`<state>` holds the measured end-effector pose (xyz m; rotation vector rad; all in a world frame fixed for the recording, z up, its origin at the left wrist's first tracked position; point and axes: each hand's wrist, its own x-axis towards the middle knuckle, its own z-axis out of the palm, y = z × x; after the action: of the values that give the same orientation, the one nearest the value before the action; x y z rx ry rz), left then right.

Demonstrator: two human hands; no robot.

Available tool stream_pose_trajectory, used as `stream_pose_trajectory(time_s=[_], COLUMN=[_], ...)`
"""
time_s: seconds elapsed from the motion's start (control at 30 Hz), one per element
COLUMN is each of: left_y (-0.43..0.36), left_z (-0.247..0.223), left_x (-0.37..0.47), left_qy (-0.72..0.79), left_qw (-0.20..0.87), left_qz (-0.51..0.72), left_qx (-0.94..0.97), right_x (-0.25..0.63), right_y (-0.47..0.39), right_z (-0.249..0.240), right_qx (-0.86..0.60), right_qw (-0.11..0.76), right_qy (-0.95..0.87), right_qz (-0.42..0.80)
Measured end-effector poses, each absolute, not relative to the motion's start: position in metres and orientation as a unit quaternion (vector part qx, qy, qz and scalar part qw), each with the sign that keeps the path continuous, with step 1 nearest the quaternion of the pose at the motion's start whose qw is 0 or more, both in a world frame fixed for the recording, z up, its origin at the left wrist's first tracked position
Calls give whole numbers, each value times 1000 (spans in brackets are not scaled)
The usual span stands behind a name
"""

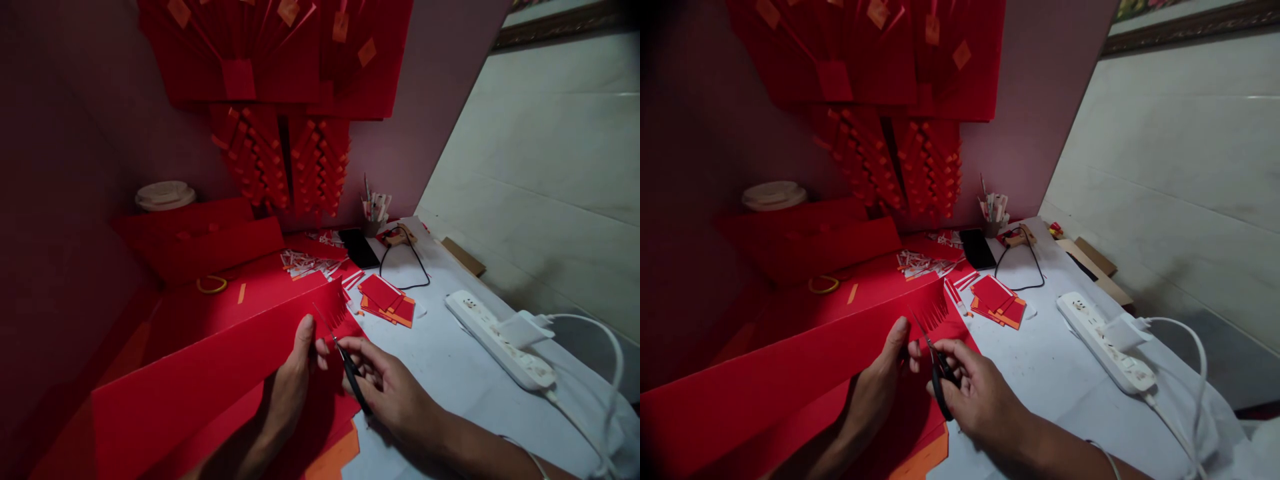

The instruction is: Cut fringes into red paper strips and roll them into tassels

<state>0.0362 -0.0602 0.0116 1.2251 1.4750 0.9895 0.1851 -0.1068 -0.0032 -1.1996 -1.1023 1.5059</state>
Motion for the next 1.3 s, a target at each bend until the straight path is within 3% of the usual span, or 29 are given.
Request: stream_pose_trajectory(time_s=[1.3], left_y=[-62], left_z=[15], left_x=[40], left_qy=[604], left_qw=[441], left_qz=[413], left_qx=[520], right_x=[187], right_y=[-108], right_z=[-9], right_qx=[-492], right_qw=[441], right_qy=[-443], right_qz=[606])
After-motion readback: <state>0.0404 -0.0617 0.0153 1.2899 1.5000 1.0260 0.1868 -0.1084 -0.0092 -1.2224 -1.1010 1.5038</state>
